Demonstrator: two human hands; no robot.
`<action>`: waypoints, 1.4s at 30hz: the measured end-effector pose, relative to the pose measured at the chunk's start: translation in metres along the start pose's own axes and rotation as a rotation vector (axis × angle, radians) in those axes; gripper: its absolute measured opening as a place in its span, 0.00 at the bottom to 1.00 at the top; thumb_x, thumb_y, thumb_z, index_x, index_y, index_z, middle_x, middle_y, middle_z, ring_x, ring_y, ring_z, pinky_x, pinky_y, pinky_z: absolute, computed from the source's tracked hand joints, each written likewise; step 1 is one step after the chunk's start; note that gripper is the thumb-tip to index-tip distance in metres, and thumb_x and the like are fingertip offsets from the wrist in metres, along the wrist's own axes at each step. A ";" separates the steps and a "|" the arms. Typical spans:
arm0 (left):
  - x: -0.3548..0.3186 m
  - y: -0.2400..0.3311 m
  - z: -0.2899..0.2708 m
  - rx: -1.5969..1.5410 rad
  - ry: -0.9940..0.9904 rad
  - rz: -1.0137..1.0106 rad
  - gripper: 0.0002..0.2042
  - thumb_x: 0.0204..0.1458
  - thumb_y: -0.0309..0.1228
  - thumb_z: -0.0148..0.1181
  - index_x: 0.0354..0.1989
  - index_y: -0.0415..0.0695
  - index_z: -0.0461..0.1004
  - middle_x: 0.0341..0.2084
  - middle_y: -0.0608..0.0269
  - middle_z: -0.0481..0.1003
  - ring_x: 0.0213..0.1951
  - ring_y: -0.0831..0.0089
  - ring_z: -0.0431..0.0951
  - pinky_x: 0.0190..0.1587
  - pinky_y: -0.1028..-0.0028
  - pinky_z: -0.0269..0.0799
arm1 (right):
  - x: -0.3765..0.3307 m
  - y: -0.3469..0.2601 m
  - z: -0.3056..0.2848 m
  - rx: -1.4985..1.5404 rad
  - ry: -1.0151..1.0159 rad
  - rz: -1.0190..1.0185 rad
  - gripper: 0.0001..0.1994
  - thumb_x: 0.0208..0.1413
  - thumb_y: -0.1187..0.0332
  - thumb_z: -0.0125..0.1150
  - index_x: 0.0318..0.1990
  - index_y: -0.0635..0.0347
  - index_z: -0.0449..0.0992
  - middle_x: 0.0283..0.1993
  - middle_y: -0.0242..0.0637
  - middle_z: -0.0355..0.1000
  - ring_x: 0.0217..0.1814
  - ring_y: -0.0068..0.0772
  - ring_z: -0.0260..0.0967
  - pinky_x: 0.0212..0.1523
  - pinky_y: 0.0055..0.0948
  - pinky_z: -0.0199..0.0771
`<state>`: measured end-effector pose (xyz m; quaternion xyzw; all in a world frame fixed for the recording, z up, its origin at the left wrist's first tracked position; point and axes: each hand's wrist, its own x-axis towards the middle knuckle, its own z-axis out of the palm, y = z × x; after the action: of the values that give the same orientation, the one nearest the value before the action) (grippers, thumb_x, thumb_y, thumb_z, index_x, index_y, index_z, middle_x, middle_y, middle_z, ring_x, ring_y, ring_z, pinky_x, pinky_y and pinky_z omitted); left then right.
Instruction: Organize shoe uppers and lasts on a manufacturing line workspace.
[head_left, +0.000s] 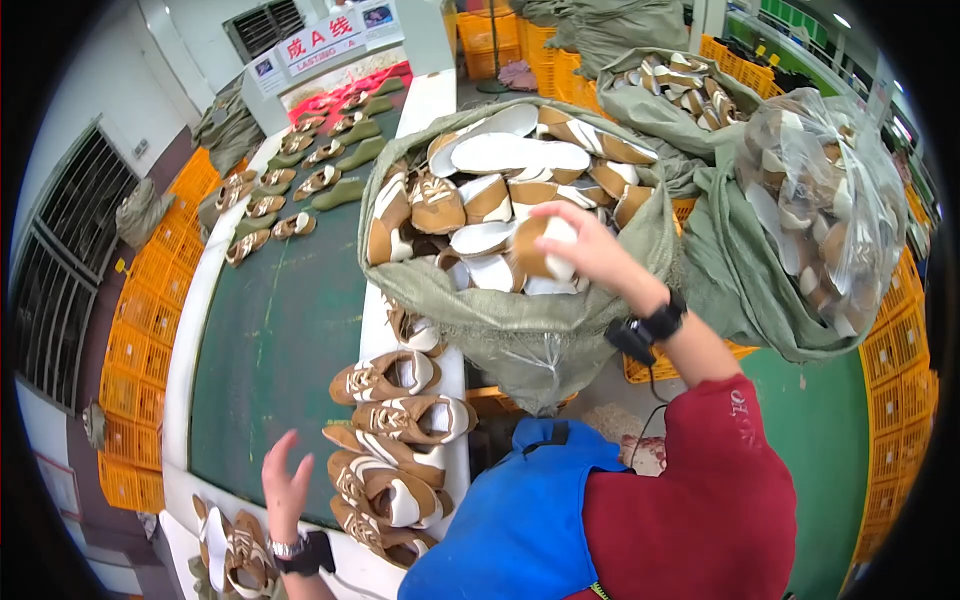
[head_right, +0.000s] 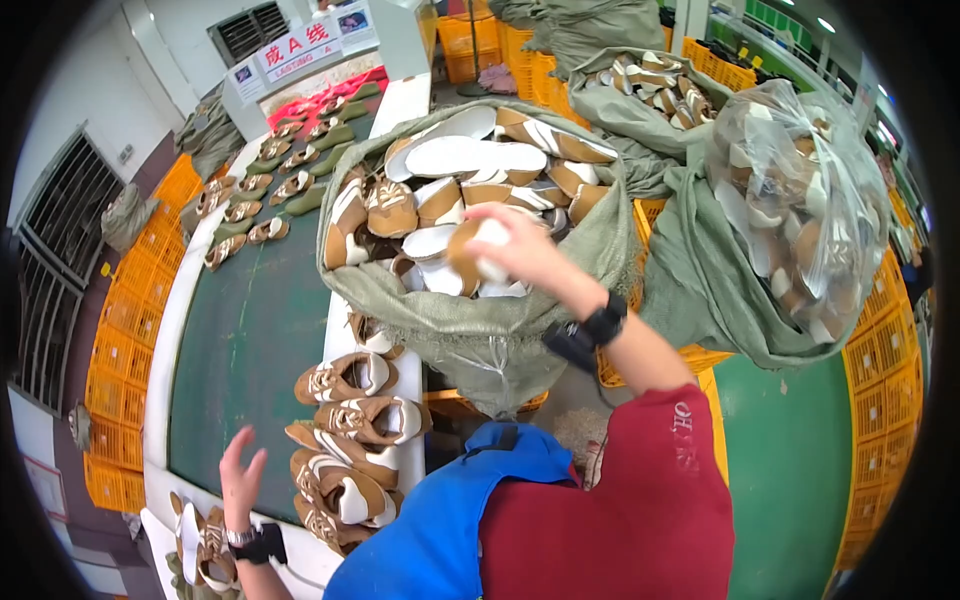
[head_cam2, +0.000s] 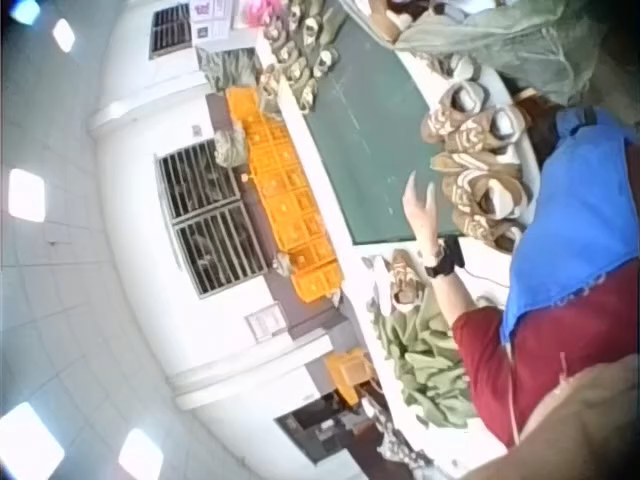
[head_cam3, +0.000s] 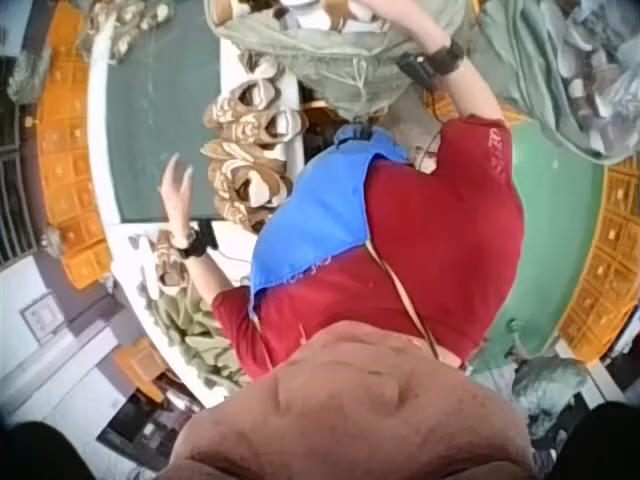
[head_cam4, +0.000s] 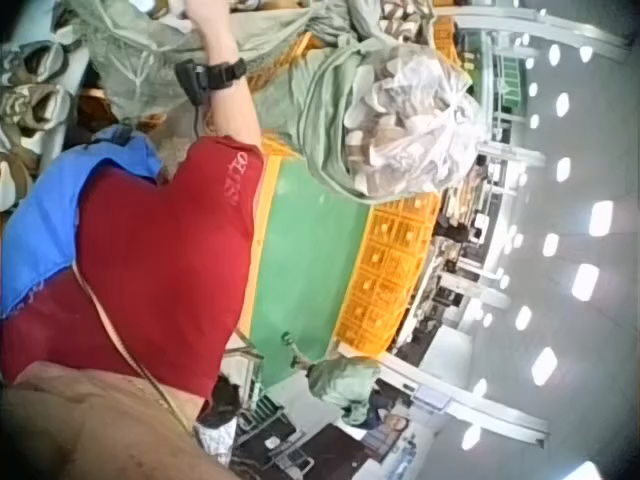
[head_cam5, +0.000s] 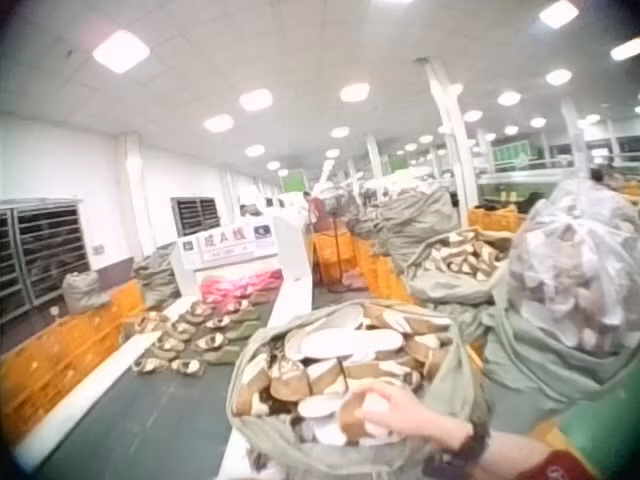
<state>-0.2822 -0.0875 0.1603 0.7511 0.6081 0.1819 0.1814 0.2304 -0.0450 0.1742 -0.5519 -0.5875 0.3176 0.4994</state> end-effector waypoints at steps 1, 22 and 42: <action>0.011 0.023 0.010 -0.240 -0.049 -0.018 0.23 0.47 0.26 0.57 0.54 0.40 0.65 0.49 0.52 0.70 0.52 0.60 0.69 0.55 0.64 0.61 | -0.014 -0.028 0.021 -0.043 -0.096 -0.219 0.19 0.48 0.68 0.62 0.49 0.57 0.69 0.47 0.39 0.70 0.49 0.28 0.67 0.48 0.27 0.67; -0.033 0.056 0.036 -1.533 0.469 -0.254 0.29 0.52 0.32 0.57 0.60 0.39 0.53 0.53 0.57 0.64 0.54 0.70 0.66 0.57 0.69 0.62 | -0.030 -0.018 0.142 0.043 -0.164 -0.332 0.05 0.52 0.77 0.55 0.36 0.66 0.73 0.36 0.36 0.71 0.36 0.25 0.68 0.39 0.22 0.69; -0.214 -0.200 0.082 0.530 0.326 -1.165 0.26 0.46 0.33 0.52 0.58 0.58 0.62 0.60 0.54 0.55 0.63 0.51 0.50 0.59 0.44 0.45 | -0.050 -0.039 0.198 -0.016 -0.559 -0.379 0.03 0.51 0.80 0.53 0.33 0.68 0.71 0.30 0.36 0.69 0.30 0.24 0.66 0.34 0.21 0.67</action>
<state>-0.4527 -0.2621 -0.0203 0.2813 0.9589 0.0095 -0.0351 0.0263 -0.0654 0.1388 -0.3282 -0.7964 0.3534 0.3647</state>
